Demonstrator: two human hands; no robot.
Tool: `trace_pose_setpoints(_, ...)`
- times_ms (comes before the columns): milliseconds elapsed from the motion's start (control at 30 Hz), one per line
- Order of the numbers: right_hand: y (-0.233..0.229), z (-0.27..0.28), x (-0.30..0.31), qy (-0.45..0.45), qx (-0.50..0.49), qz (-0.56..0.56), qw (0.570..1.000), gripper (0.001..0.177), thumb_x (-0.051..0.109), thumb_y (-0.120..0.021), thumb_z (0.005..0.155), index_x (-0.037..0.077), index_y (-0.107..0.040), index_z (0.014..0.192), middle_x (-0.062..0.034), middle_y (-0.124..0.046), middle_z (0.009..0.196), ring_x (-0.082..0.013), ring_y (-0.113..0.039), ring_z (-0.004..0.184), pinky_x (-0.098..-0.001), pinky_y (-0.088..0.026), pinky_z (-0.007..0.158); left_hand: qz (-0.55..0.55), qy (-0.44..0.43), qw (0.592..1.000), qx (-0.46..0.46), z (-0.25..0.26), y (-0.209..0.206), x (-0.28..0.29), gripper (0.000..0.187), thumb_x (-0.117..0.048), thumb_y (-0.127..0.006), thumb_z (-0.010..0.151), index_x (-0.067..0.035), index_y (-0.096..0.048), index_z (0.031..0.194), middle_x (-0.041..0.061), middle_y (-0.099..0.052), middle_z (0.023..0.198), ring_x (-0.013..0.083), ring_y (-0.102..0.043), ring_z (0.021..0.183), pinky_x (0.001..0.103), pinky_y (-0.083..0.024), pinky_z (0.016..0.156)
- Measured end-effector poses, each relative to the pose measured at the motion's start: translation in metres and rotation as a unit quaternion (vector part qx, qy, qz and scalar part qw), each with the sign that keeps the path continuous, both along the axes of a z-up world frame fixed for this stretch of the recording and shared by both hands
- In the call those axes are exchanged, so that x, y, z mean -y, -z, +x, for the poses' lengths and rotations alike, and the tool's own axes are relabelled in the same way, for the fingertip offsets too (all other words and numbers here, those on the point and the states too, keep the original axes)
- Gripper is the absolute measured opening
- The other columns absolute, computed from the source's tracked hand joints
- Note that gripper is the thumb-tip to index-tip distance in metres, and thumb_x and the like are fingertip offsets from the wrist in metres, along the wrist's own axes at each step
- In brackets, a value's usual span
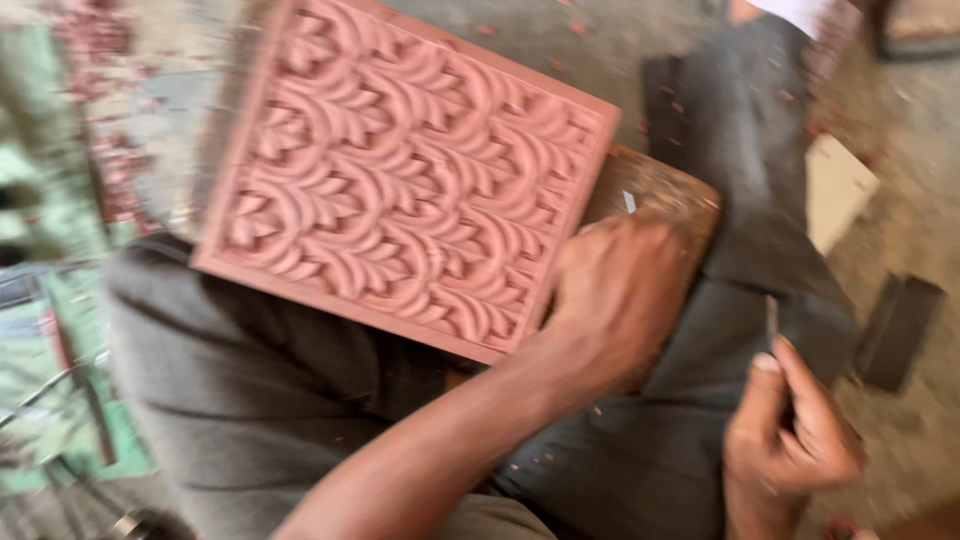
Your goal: The person carves decorative floral patterns into a wooden panel using a small chisel and a metal scribe.
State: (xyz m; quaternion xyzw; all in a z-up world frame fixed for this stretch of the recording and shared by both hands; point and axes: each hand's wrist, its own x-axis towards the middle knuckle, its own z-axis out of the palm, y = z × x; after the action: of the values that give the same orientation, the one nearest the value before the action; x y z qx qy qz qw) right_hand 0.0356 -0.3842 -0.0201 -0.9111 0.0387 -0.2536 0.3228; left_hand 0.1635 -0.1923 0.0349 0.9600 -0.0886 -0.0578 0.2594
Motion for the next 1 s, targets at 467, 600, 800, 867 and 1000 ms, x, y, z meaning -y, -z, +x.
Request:
trace_pose_setpoints(467,0.003,0.0,0.009,-0.006,-0.017,-0.052,0.998,0.02,-0.01,-0.071,0.108,-0.017,-0.076,0.127,-0.0185,-0.067,0.076,-0.014,-0.058,0.065,-0.0223,-0.042,0.061,-0.201,-0.038,0.978,-0.045,-0.024,-0.019,-0.034,0.014,-0.014,-0.067,0.088,0.0,-0.071,0.089,0.021,-0.073,0.082,0.0355,-0.075,0.08,0.044,-0.058,0.072)
trace_pose_setpoints(600,0.009,-0.003,0.015,-0.031,-0.015,0.002,0.999,0.019,-0.01,-0.069,0.11,-0.017,-0.074,0.127,-0.0157,-0.069,0.082,-0.0114,-0.061,0.07,-0.0198,-0.044,0.063,-0.336,-0.182,0.881,-0.279,-0.089,-0.03,-0.128,0.075,-0.015,-0.082,0.086,-0.012,-0.047,0.153,0.006,-0.075,0.078,0.0099,-0.071,0.069,0.025,-0.059,0.063)
trace_pose_setpoints(800,0.008,-0.006,0.012,-0.045,-0.01,0.028,0.999,0.017,-0.011,-0.068,0.112,-0.016,-0.072,0.127,-0.0163,-0.071,0.092,-0.0109,-0.065,0.079,-0.018,-0.047,0.068,-0.509,-0.348,0.786,-0.045,-0.154,-0.01,-0.163,0.026,0.006,-0.072,0.093,0.007,-0.067,0.118,0.014,-0.078,0.103,0.0163,-0.073,0.091,0.029,-0.062,0.083)
trace_pose_setpoints(867,0.007,-0.003,0.012,-0.044,-0.011,0.014,0.999,0.017,-0.011,-0.068,0.11,-0.016,-0.073,0.126,-0.017,-0.071,0.09,-0.0113,-0.065,0.077,-0.018,-0.046,0.066,-0.617,-0.375,0.691,-0.035,-0.162,-0.003,-0.151,0.015,0.005,-0.069,0.095,0.005,-0.062,0.108,0.016,-0.078,0.101,0.0191,-0.075,0.089,0.034,-0.065,0.084)
trace_pose_setpoints(1000,0.004,0.0,0.011,-0.035,-0.017,0.009,0.999,0.016,-0.01,-0.07,0.108,-0.016,-0.074,0.122,-0.0175,-0.07,0.085,-0.0112,-0.064,0.072,-0.0181,-0.043,0.06,-0.642,-0.424,0.638,-0.032,-0.159,0.011,-0.126,0.009,0.003,-0.068,0.094,0.002,-0.064,0.101,0.019,-0.079,0.095,0.0224,-0.078,0.083,0.036,-0.066,0.078)
